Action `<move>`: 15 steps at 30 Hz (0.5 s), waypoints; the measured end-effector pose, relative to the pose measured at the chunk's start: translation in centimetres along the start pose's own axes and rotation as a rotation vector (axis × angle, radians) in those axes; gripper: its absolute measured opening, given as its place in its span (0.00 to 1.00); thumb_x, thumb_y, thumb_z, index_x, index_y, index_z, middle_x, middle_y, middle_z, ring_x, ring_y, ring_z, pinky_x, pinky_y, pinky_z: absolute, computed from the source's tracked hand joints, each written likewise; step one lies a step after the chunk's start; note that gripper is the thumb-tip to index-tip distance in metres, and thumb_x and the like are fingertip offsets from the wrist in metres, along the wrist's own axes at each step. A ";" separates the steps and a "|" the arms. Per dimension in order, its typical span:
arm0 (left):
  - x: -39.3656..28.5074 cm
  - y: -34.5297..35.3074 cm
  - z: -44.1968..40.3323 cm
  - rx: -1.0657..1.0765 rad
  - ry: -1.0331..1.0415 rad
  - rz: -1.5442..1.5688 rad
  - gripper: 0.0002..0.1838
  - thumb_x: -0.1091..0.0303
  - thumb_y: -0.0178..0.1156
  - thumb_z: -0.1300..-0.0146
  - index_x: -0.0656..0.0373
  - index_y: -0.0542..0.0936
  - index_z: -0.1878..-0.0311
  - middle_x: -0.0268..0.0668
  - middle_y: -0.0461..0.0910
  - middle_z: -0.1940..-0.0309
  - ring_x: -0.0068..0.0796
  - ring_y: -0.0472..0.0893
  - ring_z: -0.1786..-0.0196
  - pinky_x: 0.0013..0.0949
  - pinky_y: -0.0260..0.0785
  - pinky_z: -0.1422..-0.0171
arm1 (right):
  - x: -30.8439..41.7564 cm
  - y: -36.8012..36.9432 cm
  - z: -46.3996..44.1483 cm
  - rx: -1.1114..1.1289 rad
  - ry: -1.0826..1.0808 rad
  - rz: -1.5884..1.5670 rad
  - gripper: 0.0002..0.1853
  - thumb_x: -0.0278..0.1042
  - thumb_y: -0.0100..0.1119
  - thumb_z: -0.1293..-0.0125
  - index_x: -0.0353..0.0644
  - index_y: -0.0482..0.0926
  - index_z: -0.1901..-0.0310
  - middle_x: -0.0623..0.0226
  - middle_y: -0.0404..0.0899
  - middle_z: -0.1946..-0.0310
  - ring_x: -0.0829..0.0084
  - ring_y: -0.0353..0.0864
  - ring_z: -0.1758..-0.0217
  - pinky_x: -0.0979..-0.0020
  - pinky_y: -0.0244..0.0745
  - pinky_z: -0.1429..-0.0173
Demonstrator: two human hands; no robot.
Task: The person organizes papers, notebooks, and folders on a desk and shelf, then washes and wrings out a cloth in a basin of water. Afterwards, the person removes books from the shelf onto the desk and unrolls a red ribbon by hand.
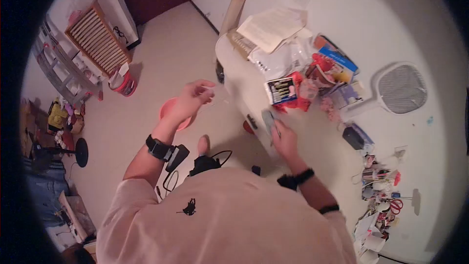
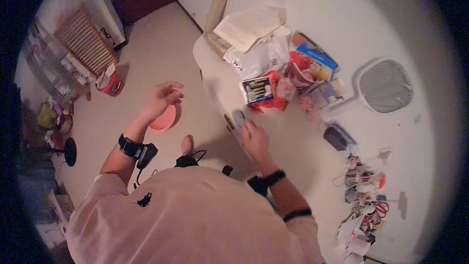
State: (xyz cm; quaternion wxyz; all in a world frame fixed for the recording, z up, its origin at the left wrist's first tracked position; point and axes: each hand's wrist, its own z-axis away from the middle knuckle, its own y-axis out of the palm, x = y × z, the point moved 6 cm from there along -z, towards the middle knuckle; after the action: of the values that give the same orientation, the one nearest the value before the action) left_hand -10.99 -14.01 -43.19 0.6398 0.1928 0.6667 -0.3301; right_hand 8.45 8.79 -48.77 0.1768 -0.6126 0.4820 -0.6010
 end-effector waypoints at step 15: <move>10.1 -22.5 -7.1 -0.305 -0.346 0.061 0.11 0.70 0.53 0.36 0.63 0.75 0.53 0.39 0.80 0.67 0.25 0.80 0.64 0.27 0.73 0.59 | 2.8 18.8 -24.8 0.074 0.113 0.587 0.13 0.31 0.50 0.45 0.36 0.77 0.60 0.54 0.75 0.59 0.59 0.75 0.54 0.61 0.73 0.55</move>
State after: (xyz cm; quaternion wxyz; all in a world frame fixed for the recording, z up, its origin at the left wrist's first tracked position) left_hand -32.50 -26.67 -48.97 0.7759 0.0544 0.5832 -0.2344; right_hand -21.72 6.62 -56.82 0.3379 -0.4060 0.6253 -0.5745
